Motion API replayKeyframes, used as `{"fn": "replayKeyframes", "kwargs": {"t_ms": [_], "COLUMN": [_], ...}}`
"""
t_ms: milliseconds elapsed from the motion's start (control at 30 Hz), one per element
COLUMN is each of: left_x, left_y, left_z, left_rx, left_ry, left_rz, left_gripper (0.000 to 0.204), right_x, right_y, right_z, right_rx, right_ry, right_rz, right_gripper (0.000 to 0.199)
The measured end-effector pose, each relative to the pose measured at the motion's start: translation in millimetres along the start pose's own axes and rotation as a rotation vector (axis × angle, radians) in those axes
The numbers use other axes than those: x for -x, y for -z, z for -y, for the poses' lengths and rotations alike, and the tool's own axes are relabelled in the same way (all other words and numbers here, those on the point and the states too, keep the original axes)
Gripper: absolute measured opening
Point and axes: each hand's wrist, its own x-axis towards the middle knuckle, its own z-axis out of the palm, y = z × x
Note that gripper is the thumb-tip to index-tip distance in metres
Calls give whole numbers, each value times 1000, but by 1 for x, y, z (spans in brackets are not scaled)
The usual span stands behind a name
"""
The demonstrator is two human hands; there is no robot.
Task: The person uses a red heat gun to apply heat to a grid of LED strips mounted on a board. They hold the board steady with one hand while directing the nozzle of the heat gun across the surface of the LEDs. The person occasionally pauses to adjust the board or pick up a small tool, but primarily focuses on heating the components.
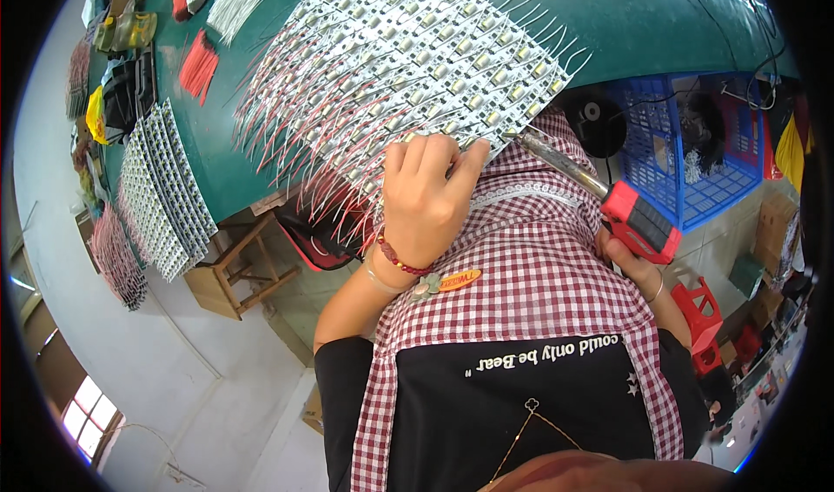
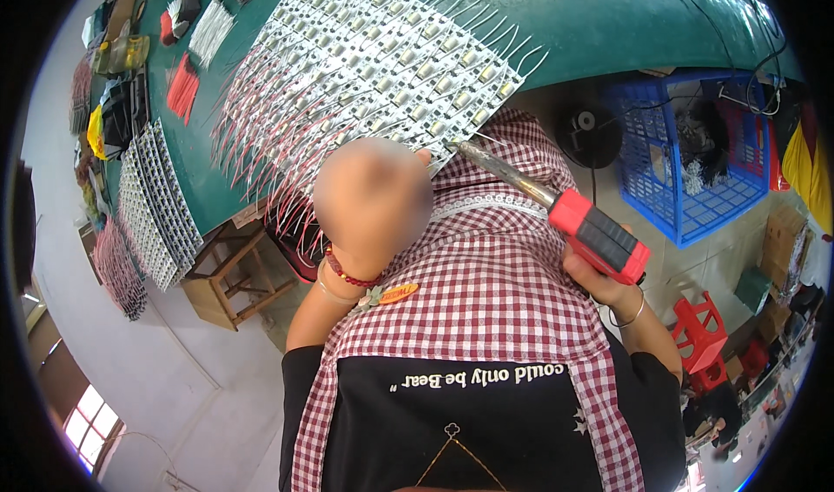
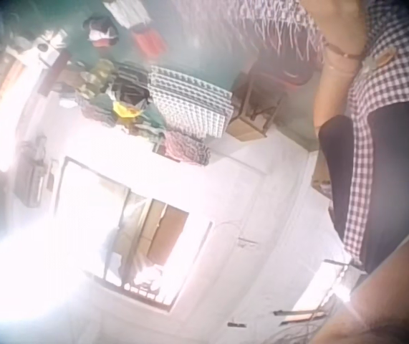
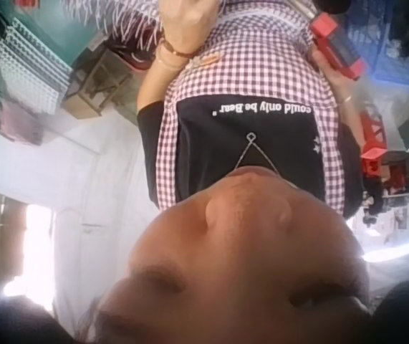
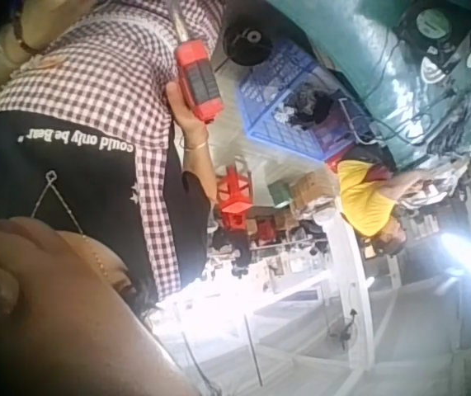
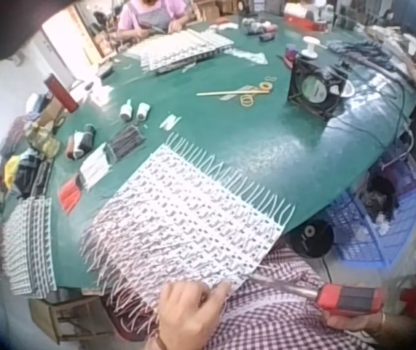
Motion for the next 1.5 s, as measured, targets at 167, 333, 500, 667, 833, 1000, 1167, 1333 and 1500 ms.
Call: {"fn": "replayKeyframes", "kwargs": {"t_ms": [167, 333, 500, 667, 833, 1000, 1167, 1333, 1500], "left_x": [-3, -9, -11, -14, -17, -18, -19, -20, -21], "left_y": [1, 6, 5, 8, 15, 15, 13, 12, 12], "left_z": [2, 8, 10, 12, 15, 17, 14, 12, 13], "left_rx": [9, -41, -67, -62, -16, -26, -45, -48, -57], "left_ry": [-22, -67, -87, -113, -94, -129, -161, -169, -172], "left_rz": [29, 112, 109, 148, 186, 187, 179, 189, 184], "left_gripper": [29, 39, 38, 39, 37, 36, 33, 32, 31], "right_x": [0, 0, 4, 0, 0, 2, 4, 8, 6], "right_y": [1, -3, -1, -4, -5, -5, -6, -5, -7], "right_z": [-2, 3, -7, -8, -9, -14, -10, -21, -24], "right_rx": [27, -41, 48, 10, -28, 9, 14, 77, 55], "right_ry": [0, -29, -4, 13, 30, 49, -7, -5, -39], "right_rz": [5, -18, -21, -15, -13, -36, -20, -35, -28], "right_gripper": [12, 12, 12, 13, 14, 14, 12, 13, 15]}}
